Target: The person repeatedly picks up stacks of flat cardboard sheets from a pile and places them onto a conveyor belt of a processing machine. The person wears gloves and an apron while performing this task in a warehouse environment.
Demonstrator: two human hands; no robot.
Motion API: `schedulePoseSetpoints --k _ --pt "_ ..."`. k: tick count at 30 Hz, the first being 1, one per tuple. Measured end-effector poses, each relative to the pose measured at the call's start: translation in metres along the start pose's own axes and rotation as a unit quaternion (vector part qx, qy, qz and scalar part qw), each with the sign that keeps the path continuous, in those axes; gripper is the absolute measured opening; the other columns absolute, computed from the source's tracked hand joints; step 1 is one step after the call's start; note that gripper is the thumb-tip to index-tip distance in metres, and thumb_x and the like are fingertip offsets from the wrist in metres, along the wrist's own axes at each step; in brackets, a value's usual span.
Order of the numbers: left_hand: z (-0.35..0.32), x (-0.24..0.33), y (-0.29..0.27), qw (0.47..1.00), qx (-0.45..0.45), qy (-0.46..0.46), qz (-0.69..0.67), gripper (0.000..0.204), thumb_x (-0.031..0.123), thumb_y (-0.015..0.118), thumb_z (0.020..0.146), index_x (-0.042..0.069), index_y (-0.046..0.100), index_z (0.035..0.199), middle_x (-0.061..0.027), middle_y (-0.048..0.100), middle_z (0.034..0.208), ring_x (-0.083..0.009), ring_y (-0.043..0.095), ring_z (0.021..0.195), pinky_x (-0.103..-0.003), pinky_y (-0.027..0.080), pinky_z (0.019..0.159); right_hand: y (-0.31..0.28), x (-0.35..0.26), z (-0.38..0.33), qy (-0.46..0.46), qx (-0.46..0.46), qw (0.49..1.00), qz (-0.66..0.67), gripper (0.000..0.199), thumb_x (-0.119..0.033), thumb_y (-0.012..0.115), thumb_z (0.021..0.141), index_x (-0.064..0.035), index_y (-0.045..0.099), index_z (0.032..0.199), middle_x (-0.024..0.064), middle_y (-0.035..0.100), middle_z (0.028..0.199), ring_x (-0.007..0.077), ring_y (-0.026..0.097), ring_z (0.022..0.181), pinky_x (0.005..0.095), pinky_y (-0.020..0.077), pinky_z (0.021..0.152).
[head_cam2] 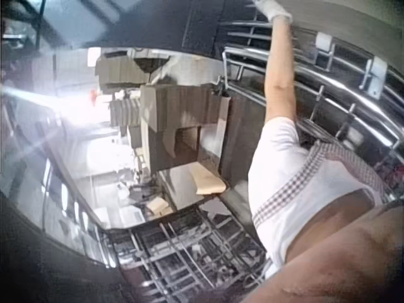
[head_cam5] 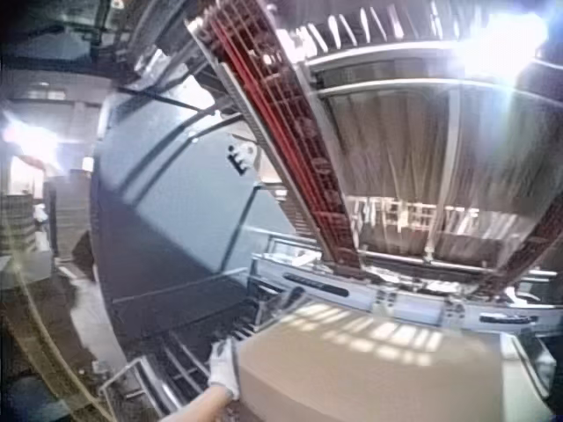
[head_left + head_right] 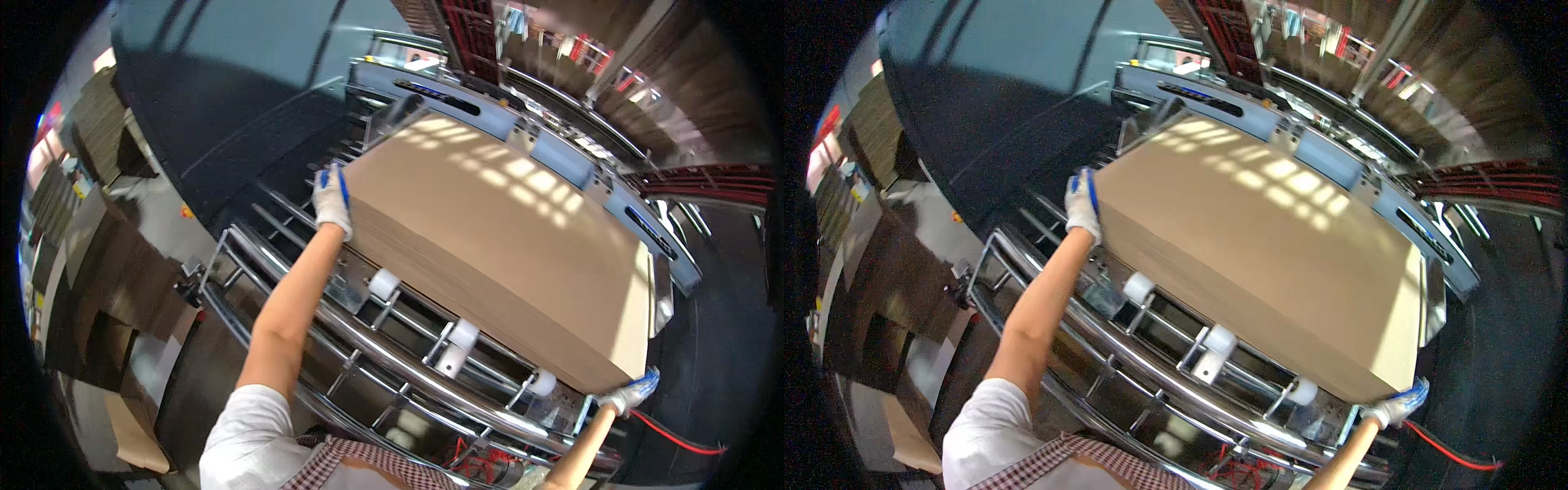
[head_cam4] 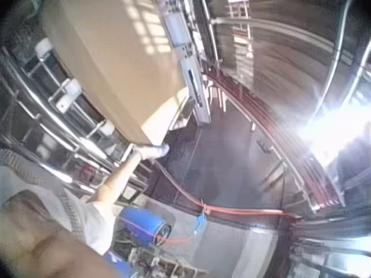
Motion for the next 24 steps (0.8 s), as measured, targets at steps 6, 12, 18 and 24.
schedulePoseSetpoints --k 6,12,18,24 --pt "-0.026 0.004 0.016 0.969 -0.060 -0.141 -0.193 0.046 0.040 0.047 0.096 0.011 0.046 0.132 -0.0152 0.046 0.131 -0.0299 0.045 0.115 -0.045 0.033 0.102 0.025 -0.047 -0.032 -0.145 0.053 0.979 -0.130 0.042 -0.022 0.048 0.093 0.0023 0.053 0.127 0.0188 0.059 0.125 0.0327 0.055 0.116 0.0400 0.0417 0.103" --pt "-0.043 0.085 -0.023 0.925 -0.204 -0.071 0.312 0.083 0.068 0.033 0.092 0.007 0.027 0.148 -0.0206 0.019 0.155 -0.0372 0.016 0.144 -0.052 0.017 0.117 -0.003 -0.188 -0.137 -0.262 0.052 0.964 -0.004 0.041 -0.024 0.049 0.094 0.0023 0.054 0.126 0.0183 0.059 0.124 0.0311 0.056 0.114 0.0397 0.0422 0.101" --pt "-0.189 0.072 -0.253 0.717 -0.474 0.469 0.203 0.052 0.047 0.044 0.092 0.009 0.054 0.125 -0.0153 0.052 0.126 -0.0282 0.044 0.127 -0.049 0.028 0.113 -0.002 -0.282 -0.294 -0.173 -0.173 0.960 0.137 0.041 -0.026 0.050 0.095 0.0023 0.055 0.125 0.0178 0.060 0.123 0.0295 0.056 0.112 0.0394 0.0426 0.100" --pt "-0.245 -0.011 -0.607 0.741 -0.537 0.007 0.402 0.045 0.038 0.057 0.089 0.014 0.054 0.127 -0.0087 0.064 0.110 -0.0270 0.062 0.101 -0.041 0.046 0.090 -0.037 -0.384 -0.504 0.026 -0.535 0.811 0.234 0.040 -0.027 0.051 0.097 0.0023 0.056 0.123 0.0173 0.061 0.121 0.0278 0.057 0.110 0.0392 0.0431 0.099"
Point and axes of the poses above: each hand's wrist, its own z-axis towards the middle knuckle, its own y-axis out of the palm, x = y × z, the point moved 2 cm from there along z, towards the middle knuckle
